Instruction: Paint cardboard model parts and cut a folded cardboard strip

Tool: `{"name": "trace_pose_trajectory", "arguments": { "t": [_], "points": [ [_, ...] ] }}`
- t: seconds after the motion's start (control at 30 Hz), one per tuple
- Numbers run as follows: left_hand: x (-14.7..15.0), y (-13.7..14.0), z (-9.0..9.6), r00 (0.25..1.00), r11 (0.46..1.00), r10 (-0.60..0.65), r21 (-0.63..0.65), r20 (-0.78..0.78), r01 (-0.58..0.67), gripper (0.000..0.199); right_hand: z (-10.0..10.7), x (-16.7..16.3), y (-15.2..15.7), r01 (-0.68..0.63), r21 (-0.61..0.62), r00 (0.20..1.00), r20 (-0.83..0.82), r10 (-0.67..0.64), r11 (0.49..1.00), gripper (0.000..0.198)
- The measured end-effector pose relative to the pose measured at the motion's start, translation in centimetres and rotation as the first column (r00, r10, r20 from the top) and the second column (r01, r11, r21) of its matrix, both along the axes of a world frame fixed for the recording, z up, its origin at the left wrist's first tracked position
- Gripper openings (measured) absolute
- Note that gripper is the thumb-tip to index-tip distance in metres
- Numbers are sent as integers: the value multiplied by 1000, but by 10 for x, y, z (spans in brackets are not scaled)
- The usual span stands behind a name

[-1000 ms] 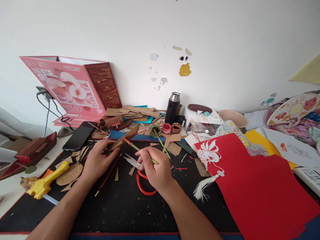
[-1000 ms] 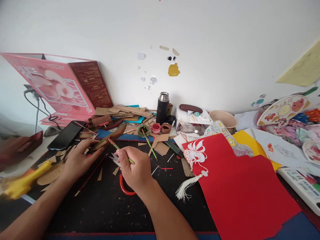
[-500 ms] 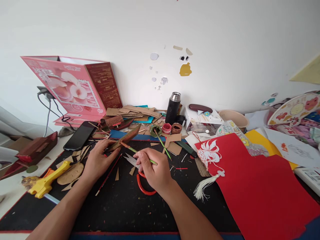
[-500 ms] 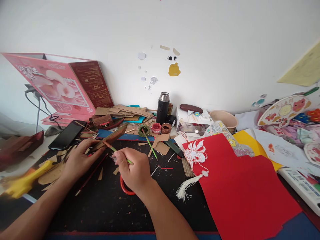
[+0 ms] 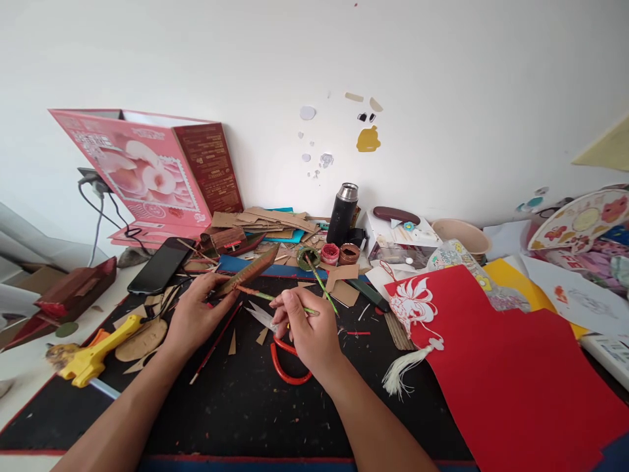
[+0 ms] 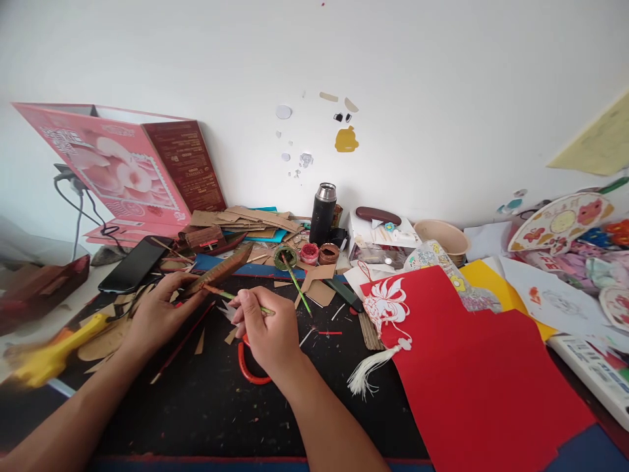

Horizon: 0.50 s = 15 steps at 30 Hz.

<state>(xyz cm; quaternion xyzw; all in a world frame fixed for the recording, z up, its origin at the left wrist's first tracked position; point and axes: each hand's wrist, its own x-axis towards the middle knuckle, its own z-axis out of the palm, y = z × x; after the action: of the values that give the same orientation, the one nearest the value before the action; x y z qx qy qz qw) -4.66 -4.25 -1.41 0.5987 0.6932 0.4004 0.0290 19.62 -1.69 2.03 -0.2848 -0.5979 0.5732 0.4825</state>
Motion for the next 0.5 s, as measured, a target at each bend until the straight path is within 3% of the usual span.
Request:
{"name": "trace_pose_trajectory", "arguments": {
  "t": [0.17, 0.5],
  "points": [
    [1, -1, 1, 1000, 1000, 7, -13, -2, -7, 29, 2, 4, 5, 99, -30, 995, -17, -100, 995, 51],
    [0, 0, 1, 1000, 998, -14, -57, 19, 15, 35, 2, 3, 2, 73, 6, 997, 9, -73, 997, 50]
  ]
}}
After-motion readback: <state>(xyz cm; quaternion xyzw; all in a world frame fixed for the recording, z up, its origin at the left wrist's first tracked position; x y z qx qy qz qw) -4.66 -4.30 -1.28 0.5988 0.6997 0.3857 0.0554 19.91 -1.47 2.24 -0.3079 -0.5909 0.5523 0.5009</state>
